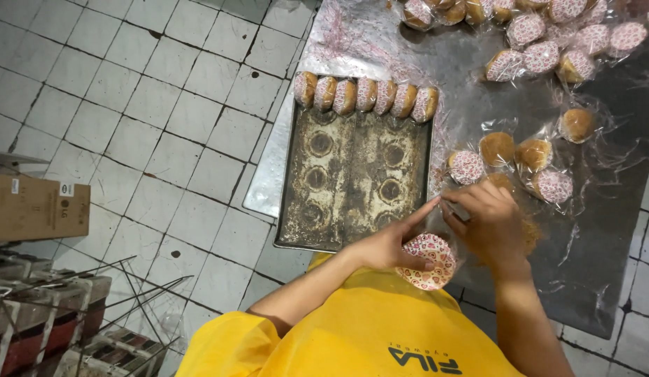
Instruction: Packing individual pieces of bread into plastic bags and arranging them neatly on a metal tray.
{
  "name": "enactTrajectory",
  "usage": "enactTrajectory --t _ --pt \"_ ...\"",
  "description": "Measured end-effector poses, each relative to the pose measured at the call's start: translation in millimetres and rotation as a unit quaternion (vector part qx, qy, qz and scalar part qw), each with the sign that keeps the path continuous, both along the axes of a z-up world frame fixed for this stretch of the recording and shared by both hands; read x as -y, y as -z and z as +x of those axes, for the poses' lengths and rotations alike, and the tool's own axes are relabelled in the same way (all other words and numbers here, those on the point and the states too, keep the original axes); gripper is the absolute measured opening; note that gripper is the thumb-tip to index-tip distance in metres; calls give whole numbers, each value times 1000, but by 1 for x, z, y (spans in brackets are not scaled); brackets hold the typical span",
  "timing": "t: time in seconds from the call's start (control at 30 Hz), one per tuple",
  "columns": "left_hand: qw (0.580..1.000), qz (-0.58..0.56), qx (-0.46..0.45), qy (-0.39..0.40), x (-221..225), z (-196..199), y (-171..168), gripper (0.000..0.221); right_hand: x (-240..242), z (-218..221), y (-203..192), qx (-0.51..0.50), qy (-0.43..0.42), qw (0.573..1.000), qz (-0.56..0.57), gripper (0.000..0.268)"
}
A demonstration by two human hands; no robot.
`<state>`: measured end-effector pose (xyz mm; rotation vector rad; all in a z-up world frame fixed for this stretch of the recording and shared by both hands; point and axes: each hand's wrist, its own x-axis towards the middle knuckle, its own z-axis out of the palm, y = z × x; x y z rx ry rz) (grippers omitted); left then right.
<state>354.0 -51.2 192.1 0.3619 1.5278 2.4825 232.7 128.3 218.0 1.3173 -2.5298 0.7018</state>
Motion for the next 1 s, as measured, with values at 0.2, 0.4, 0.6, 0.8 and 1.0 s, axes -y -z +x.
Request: enactTrajectory --t 0.2,0.4,0.6,0.8,1.0 --pt "997 -51 33 41 20 2 2 119 10 4 21 -41 59 997 21 11" --pt "983 -25 156 92 40 -9 -15 106 -53 -27 14 65 189 935 -292 18" --pt "977 131 168 29 57 -2 62 86 -46 -34 -11 571 23 767 -293 27" --pt "953 -129 187 -201 46 0 64 76 -41 18 95 349 131 926 62 31" --pt "961 -106 28 -253 -2 -9 50 97 39 48 57 535 210 810 -116 90"
